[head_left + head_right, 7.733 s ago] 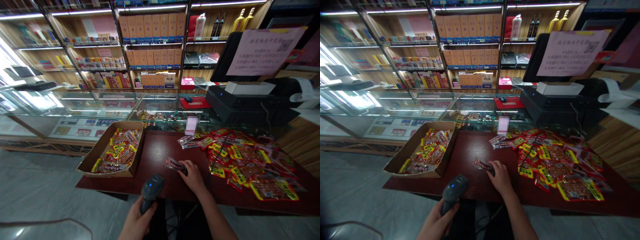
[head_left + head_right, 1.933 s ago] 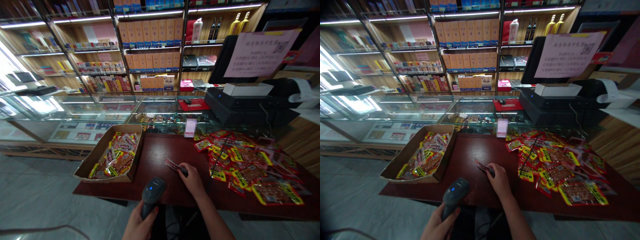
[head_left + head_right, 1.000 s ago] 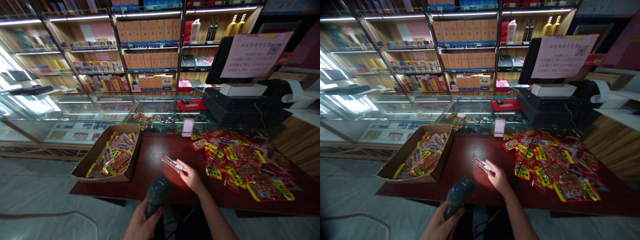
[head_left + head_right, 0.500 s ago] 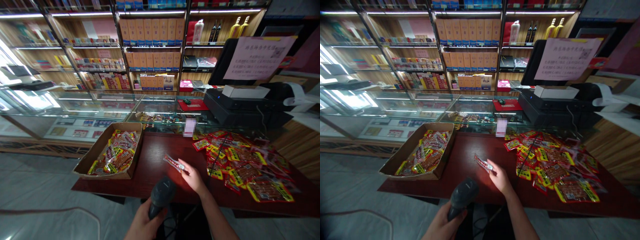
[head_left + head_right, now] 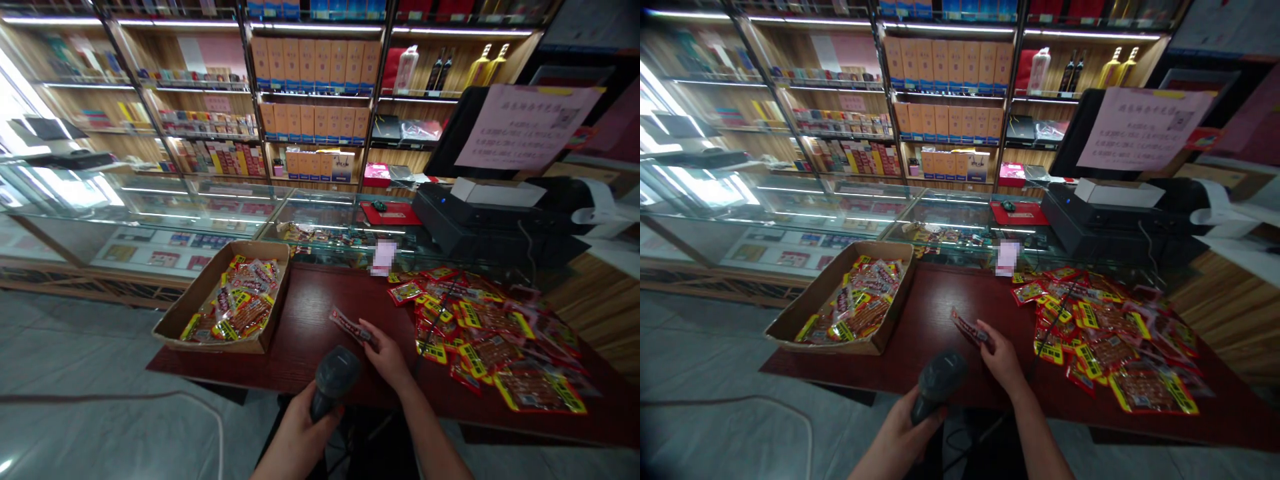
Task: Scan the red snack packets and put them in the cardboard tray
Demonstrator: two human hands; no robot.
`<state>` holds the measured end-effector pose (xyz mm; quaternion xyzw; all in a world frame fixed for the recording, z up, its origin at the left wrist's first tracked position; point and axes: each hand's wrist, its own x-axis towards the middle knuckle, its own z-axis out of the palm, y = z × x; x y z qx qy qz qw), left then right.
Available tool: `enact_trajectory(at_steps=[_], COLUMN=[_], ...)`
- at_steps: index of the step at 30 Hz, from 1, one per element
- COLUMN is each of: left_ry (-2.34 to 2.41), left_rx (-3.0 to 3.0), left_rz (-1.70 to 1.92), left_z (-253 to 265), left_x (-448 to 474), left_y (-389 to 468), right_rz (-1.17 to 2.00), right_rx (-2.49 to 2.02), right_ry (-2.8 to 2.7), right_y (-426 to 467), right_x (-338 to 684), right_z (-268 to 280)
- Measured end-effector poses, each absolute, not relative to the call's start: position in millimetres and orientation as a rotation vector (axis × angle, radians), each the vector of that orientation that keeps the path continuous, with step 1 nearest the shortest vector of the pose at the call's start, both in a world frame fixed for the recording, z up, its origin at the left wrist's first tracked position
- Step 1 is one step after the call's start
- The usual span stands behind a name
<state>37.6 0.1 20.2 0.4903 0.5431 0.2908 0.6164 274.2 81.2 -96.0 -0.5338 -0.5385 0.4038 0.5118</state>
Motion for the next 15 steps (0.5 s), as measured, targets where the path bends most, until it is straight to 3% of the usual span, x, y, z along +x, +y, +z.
enact_trajectory(at_steps=[6,12,15], left_ry=[1.317,1.404,1.412], left_rx=[1.105,1.129,1.129], left_rz=[0.703,0.720,0.730], left_z=[7,7,9], left_x=[16,5,4], left_y=[-3,-4,-5], right_rz=[1.265,1.593,1.532], right_rx=[-1.135,-0.678,-0.610], right_ry=[-1.010,-1.093,-1.253], right_y=[93,161,198], right_x=[263,155,115], right_z=[-53,33,41])
